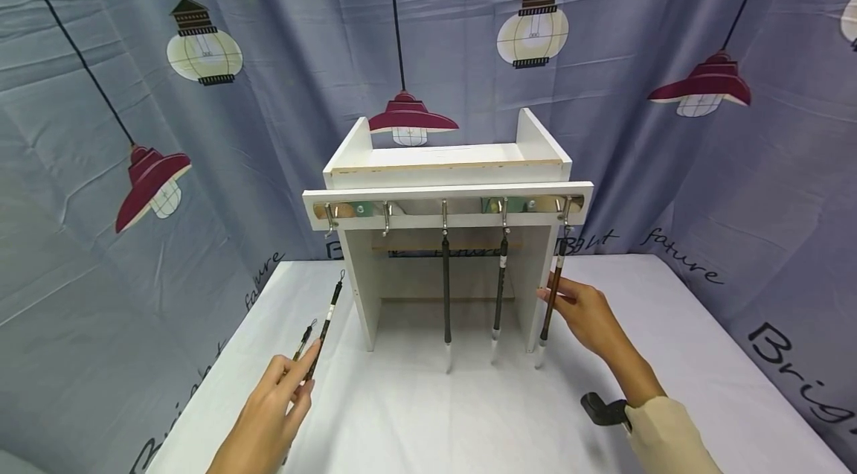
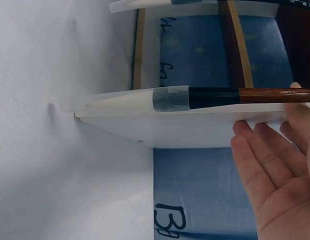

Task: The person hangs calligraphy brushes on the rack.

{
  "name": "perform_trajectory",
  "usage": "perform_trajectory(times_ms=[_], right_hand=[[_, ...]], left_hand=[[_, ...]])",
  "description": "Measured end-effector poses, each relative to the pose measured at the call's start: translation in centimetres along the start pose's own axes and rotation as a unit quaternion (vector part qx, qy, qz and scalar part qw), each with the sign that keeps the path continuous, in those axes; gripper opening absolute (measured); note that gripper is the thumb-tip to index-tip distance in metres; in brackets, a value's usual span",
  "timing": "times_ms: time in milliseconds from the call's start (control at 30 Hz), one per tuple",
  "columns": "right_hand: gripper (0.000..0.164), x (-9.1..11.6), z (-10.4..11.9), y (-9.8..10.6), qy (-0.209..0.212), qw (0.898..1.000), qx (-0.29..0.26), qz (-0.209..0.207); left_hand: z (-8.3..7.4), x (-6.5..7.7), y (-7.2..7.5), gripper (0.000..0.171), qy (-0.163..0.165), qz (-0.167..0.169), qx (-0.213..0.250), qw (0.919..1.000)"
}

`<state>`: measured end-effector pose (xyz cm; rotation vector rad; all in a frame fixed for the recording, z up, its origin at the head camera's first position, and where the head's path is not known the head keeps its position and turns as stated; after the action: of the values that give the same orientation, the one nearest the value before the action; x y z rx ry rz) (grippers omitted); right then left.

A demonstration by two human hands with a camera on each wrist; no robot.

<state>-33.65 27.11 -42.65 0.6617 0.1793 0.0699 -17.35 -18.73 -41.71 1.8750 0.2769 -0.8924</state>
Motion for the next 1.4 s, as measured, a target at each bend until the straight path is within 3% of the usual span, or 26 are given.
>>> perform_trajectory(times_ms=[133,300,567,733,833,1067,1400], right_hand=[[0.066,0.0,0.0,0.0,0.006,1.0,-0.001,-0.002],[0.065,0.0,-0.1,0.1,0.007,1.0,0.002,-0.007],[0.065,-0.1,0.0,0.0,0.009,1.0,0.0,-0.007],[0.065,-0.1,-0.1,0.0,0.011,1.0,0.001,-0.007],[0.065,-0.1,-0.1,0.0,0.009,1.0,-0.001,-0.007],[0.064,-0.1,0.0,0.0,0.007,1.0,0.003,-0.011],[0.066,-0.1,0.0,-0.1,0.003,1.0,0.004,-0.011]], left_hand=[[-1.3,-0.6,0.6,0.04,-0.039,-0.037,0.021,0.9983],[-2.5,-1.8,0.9,0.047,-0.063,-0.051,0.035,0.9961],[-3.8,-3.0,0.7,0.045,-0.045,-0.02,0.073,0.9961],[-4.5,-3.8,0.4,0.059,-0.023,-0.003,0.072,0.9972],[-4.8,-4.1,0.3,0.067,-0.014,-0.002,0.067,0.9976],[-4.9,-4.5,0.0,0.062,-0.028,-0.016,0.089,0.9955],[-5.0,-4.9,-0.1,0.065,-0.011,-0.009,0.11,0.9938]])
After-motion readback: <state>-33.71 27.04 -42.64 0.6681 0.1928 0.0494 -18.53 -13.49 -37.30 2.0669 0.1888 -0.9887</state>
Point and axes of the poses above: each hand's wrist, its own x-axis away from the middle knuckle, its own y-axis out of the back of the hand, z = x × y, the point moved 3 cm from there along -x, towards the middle knuckle, and after that the axes turned 6 degrees about -x, right-handed, at the moved point
